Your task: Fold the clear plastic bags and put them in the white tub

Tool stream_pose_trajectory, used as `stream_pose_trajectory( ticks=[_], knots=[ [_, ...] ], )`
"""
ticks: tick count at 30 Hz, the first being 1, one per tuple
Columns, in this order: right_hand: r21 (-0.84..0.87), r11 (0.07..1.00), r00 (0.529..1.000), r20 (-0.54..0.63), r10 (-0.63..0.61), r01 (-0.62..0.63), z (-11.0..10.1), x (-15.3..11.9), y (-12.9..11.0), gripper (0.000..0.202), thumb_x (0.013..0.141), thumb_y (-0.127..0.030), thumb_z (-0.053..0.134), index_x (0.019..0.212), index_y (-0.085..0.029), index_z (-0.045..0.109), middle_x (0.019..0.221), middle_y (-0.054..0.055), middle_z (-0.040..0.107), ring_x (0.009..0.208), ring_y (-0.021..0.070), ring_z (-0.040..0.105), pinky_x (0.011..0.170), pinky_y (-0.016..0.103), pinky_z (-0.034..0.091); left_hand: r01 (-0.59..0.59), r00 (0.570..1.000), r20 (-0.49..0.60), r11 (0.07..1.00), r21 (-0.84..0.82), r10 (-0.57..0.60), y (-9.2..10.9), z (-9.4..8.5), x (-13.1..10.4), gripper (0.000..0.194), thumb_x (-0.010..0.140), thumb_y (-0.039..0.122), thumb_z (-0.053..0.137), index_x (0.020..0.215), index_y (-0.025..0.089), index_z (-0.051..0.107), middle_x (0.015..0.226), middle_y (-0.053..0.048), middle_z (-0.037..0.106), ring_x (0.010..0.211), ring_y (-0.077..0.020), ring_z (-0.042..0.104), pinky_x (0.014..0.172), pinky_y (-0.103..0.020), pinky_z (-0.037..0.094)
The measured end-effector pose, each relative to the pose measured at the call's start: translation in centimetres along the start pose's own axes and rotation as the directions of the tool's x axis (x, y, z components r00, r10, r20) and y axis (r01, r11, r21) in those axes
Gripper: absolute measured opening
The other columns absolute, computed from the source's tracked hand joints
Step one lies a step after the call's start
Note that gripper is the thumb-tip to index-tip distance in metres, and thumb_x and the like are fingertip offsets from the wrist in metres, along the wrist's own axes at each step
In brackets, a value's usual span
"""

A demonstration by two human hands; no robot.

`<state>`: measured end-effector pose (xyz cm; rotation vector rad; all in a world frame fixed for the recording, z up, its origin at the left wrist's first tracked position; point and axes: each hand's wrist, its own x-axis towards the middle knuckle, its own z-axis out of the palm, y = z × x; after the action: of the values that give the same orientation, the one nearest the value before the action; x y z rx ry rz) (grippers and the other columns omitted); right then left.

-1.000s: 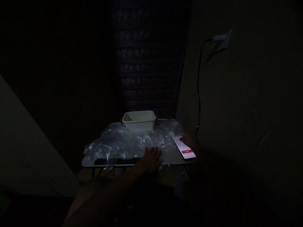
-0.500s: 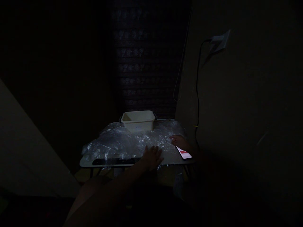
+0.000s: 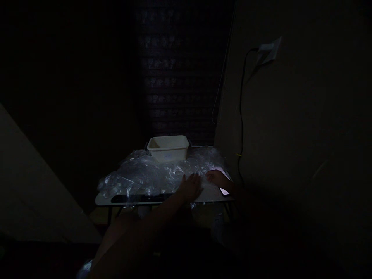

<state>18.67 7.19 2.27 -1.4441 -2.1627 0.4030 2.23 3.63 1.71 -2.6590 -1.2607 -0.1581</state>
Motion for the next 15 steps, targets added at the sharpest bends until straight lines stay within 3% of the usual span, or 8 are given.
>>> stream_pose_trajectory(
  ticks=[3, 7, 11, 15],
  knots=[
    [-0.232, 0.97, 0.997, 0.023, -0.067, 0.071, -0.7, -0.3, -0.2, 0.028, 0.064, -0.011, 0.033, 0.075, -0.016, 0.058, 0.078, 0.004, 0.06, 0.074, 0.0126, 0.052, 0.067, 0.023, 0.038, -0.057, 0.998, 0.039, 0.998, -0.032, 0.058, 0.4, 0.2, 0.5, 0.051, 0.076, 0.042, 0.006, 0.116, 0.015, 0.02, 0.123, -0.01, 0.019, 0.111, -0.0208, 0.014, 0.083, -0.048, 0.014],
    [-0.421, 0.89, 0.983, 0.122, -0.135, 0.174, -0.7, -1.3, -0.2, 0.032, 0.065, -0.009, 0.031, 0.084, -0.017, 0.056, 0.088, 0.004, 0.057, 0.083, 0.0131, 0.049, 0.08, 0.029, 0.029, -0.038, 0.994, 0.101, 0.998, -0.056, 0.043, 0.6, 0.8, 0.7, 0.053, 0.075, 0.044, 0.004, 0.116, 0.014, 0.021, 0.123, -0.011, 0.021, 0.111, -0.0205, 0.015, 0.084, -0.049, 0.01],
    [-0.468, 0.837, 0.958, 0.178, -0.227, 0.285, 0.2, -2.7, -0.1, 0.033, 0.063, -0.007, 0.032, 0.085, -0.019, 0.054, 0.092, 0.003, 0.056, 0.093, 0.0136, 0.044, 0.089, 0.036, 0.012, -0.029, 0.991, 0.131, 0.997, -0.065, 0.037, 0.3, 0.9, 0.4, 0.055, 0.075, 0.045, 0.005, 0.116, 0.013, 0.022, 0.123, -0.011, 0.021, 0.111, -0.0208, 0.015, 0.084, -0.05, 0.009],
    [-0.46, 0.832, 0.948, 0.216, -0.233, 0.309, 0.6, -3.5, 0.3, 0.03, 0.062, -0.008, 0.035, 0.08, -0.019, 0.055, 0.088, 0.003, 0.057, 0.091, 0.0134, 0.045, 0.089, 0.036, 0.01, -0.013, 0.989, 0.149, 0.998, -0.069, 0.023, 0.1, 0.5, 0.2, 0.055, 0.074, 0.047, 0.006, 0.115, 0.014, 0.023, 0.122, -0.011, 0.022, 0.111, -0.0216, 0.016, 0.084, -0.05, 0.009]
  ],
)
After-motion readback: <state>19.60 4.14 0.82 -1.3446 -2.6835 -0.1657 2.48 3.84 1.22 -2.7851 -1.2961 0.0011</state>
